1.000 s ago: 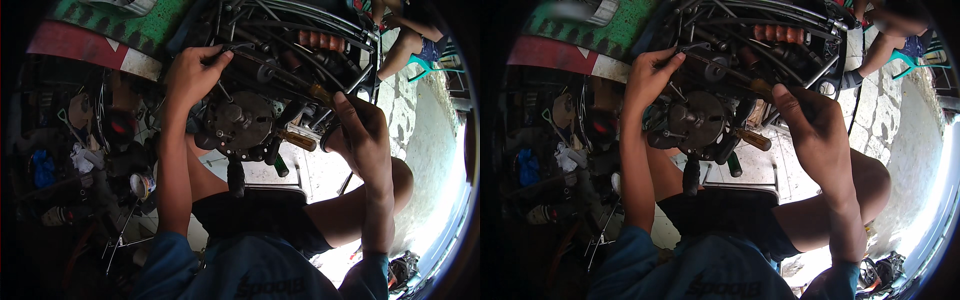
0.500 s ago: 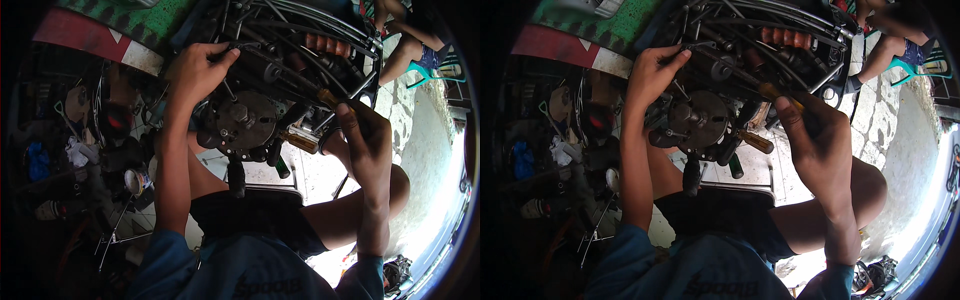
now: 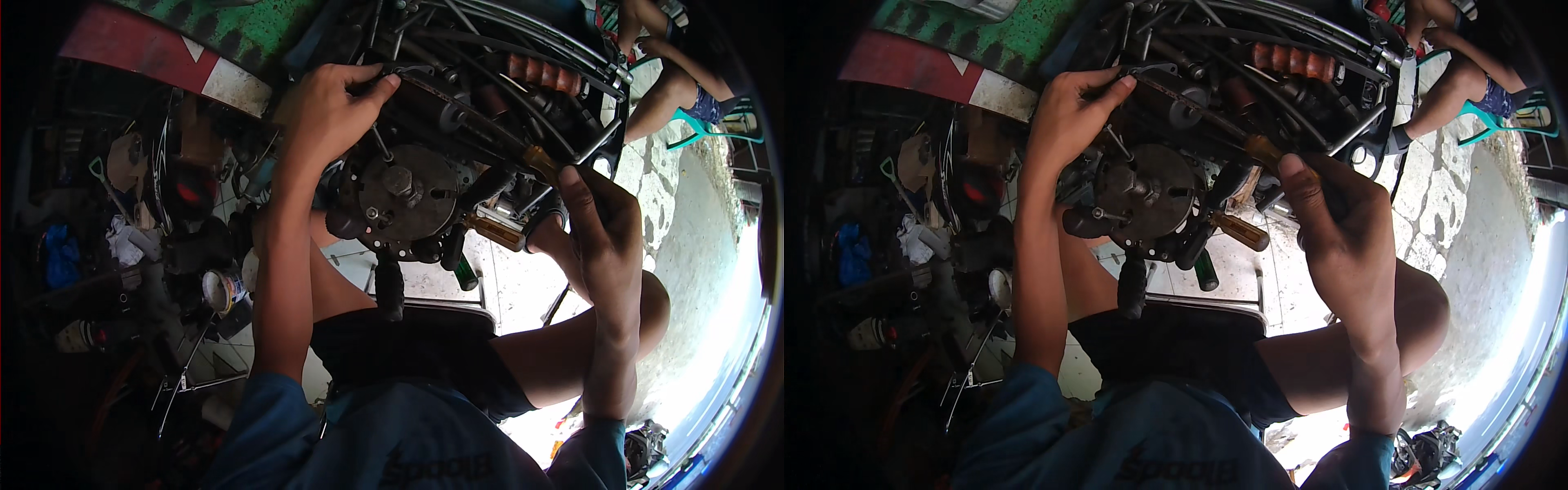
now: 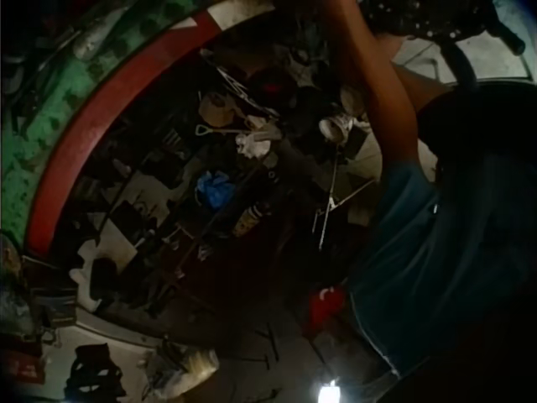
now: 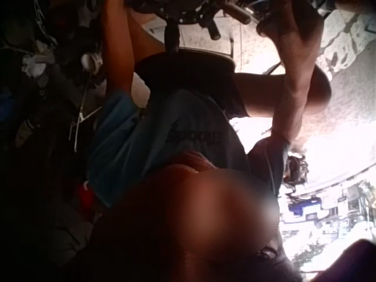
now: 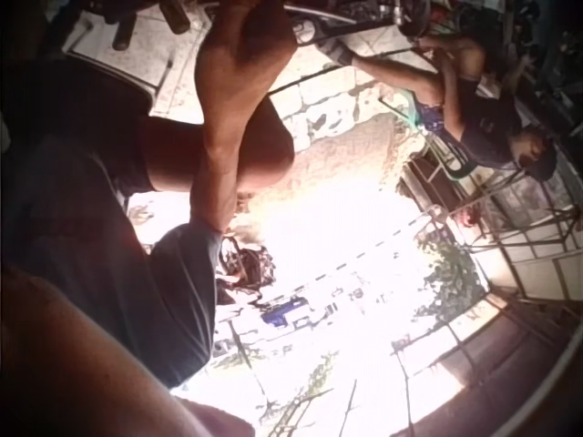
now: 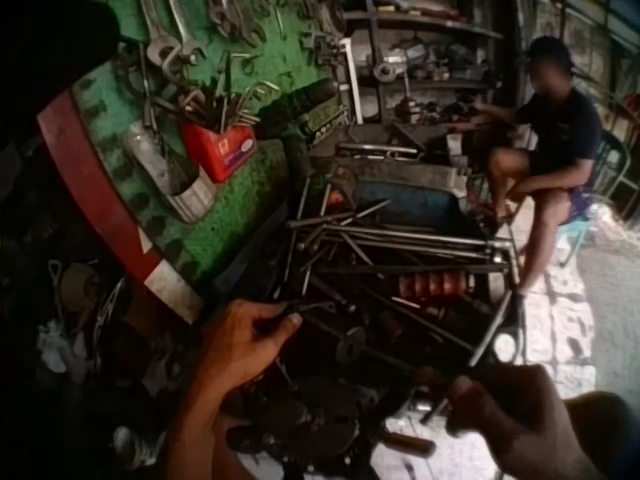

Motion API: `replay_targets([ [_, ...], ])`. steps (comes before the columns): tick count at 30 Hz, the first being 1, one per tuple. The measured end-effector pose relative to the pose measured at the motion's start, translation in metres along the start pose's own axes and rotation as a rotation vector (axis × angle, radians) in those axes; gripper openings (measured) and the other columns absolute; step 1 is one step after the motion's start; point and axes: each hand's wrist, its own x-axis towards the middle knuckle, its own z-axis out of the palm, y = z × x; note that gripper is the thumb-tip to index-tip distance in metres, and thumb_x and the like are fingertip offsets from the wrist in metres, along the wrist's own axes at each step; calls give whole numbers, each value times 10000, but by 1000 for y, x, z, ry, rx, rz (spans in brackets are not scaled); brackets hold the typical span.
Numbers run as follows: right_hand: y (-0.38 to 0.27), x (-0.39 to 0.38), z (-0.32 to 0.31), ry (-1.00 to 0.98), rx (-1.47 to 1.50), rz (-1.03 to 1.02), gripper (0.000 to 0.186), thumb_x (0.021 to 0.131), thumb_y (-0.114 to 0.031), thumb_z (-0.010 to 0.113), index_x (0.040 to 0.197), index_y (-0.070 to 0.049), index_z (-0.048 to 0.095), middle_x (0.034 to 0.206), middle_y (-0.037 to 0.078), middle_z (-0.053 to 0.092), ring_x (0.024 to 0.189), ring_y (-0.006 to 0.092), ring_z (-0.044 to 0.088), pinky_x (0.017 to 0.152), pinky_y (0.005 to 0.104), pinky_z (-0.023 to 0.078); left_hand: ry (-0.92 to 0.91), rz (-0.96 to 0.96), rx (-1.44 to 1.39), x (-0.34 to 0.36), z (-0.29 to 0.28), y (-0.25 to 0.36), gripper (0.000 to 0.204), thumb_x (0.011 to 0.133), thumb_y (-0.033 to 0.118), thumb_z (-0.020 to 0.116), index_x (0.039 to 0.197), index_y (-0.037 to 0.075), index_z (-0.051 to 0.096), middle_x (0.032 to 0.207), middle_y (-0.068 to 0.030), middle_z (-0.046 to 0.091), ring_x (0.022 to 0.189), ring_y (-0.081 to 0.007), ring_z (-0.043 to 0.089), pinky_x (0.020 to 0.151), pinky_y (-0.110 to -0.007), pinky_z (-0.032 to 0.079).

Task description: Repairing or disassembling components of a motorcycle engine, specifically working on the disc brake and casing.

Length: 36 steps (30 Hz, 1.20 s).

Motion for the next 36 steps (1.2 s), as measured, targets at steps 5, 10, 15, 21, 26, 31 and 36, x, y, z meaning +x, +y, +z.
replay_targets([
  [5, 4, 0, 1, 8, -47, -40, 445, 1036, -340, 687, 1127, 95, 713, 669, -48, 553, 638, 18, 402, 544, 220, 284, 37, 33, 9, -1, 1, 0, 424, 972, 369, 724, 1135, -22, 735, 802, -166, 727, 738, -124, 606, 738, -316, 499],
  [10, 3, -3, 5, 29, -51, -106, 426, 1037, -313, 690, 1147, 98, 707, 717, -23, 624, 670, 22, 455, 567, 203, 340, 19, 7, 13, -1, 0, 2, 418, 968, 371, 727, 1150, -5, 738, 815, -171, 732, 755, -121, 626, 746, -311, 503],
  [15, -9, -3, 3, 26, -77, -61, 405, 1037, -285, 692, 1165, 99, 703, 744, -13, 655, 679, 22, 471, 575, 200, 351, 30, 2, -11, 1, 4, -4, 433, 922, 422, 744, 1148, 55, 784, 826, -152, 762, 712, -224, 721, 705, -339, 537],
  [21, -7, 0, 4, 13, -73, -91, 379, 1033, -268, 697, 1180, 81, 706, 775, 13, 691, 684, 25, 500, 589, 198, 373, 49, 16, -29, 2, 4, -7, 432, 927, 422, 739, 1152, 56, 782, 780, -144, 750, 691, -223, 713, 680, -332, 525],
  [26, 2, -2, 8, 71, -121, -210, 347, 1017, -228, 715, 1203, 65, 701, 870, 110, 773, 771, 56, 615, 672, 225, 487, 65, 31, -34, 2, 8, -9, 425, 929, 434, 735, 1152, 76, 788, 756, -133, 740, 680, -214, 703, 676, -330, 521],
  [31, -4, -1, 5, 120, -326, -315, 299, 975, -194, 750, 1184, 16, 711, 874, 150, 777, 696, 159, 720, 627, 279, 526, 54, 12, -22, 3, 7, -11, 411, 931, 438, 733, 1154, 97, 792, 751, -120, 739, 672, -208, 699, 671, -326, 517],
  [36, -10, 3, 3, 151, -496, -430, 275, 934, -173, 774, 1161, -27, 721, 827, 162, 759, 656, 275, 753, 580, 317, 535, 77, 31, -22, 1, 7, -11, 406, 933, 429, 735, 1154, 93, 790, 748, -125, 738, 668, -211, 700, 669, -329, 519],
])
